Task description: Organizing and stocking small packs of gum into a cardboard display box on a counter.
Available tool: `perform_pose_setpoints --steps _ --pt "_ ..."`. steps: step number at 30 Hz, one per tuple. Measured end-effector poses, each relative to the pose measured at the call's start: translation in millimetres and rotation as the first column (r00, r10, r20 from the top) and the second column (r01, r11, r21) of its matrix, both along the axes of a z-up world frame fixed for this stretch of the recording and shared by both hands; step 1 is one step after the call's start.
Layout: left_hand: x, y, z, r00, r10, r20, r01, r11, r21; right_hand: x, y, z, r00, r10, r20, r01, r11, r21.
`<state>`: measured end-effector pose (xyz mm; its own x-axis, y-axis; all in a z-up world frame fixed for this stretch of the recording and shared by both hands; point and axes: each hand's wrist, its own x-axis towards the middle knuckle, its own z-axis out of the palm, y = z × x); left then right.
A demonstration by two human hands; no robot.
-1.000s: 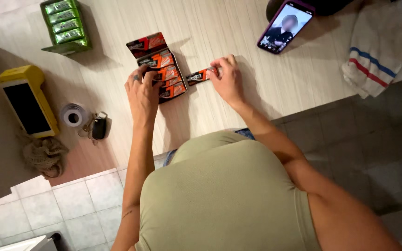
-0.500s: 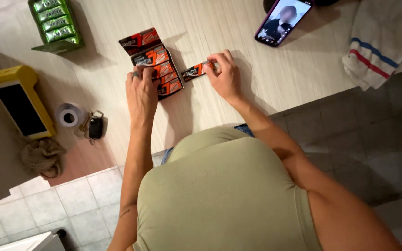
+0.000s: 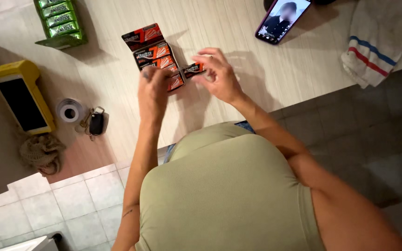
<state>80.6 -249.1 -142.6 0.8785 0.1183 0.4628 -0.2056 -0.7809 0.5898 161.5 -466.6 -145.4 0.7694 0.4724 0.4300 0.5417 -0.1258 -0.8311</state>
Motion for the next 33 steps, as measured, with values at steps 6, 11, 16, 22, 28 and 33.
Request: perform_pose_setpoints --steps 6,11,16,22,28,33 --pt "14.7 -9.8 -18.6 0.998 -0.058 0.030 0.063 0.979 -0.193 23.4 18.6 -18.9 0.991 0.046 -0.123 -0.034 0.994 0.106" --pt "24.0 37.0 -31.4 0.996 0.042 -0.078 -0.035 0.996 0.084 55.7 10.3 -19.3 0.953 -0.185 -0.238 0.186 0.982 -0.020" --pt "29.0 41.5 -51.1 0.946 0.188 -0.264 -0.091 0.937 0.338 68.0 18.8 -42.4 0.921 -0.314 -0.229 0.288 0.947 -0.141" --pt "30.9 36.6 -41.7 0.965 0.249 -0.079 -0.198 0.895 0.400 64.3 18.4 -47.2 0.935 -0.351 -0.047 0.330 0.912 -0.245" --pt "29.7 28.3 -16.1 0.977 0.213 -0.014 -0.198 0.927 0.318 50.2 23.9 -15.1 0.939 -0.323 -0.120 0.297 0.935 -0.191" --pt "14.7 -7.9 27.4 0.997 -0.073 -0.019 0.063 0.947 -0.315 33.0 30.1 21.8 0.885 0.334 -0.323 -0.277 0.938 0.210"
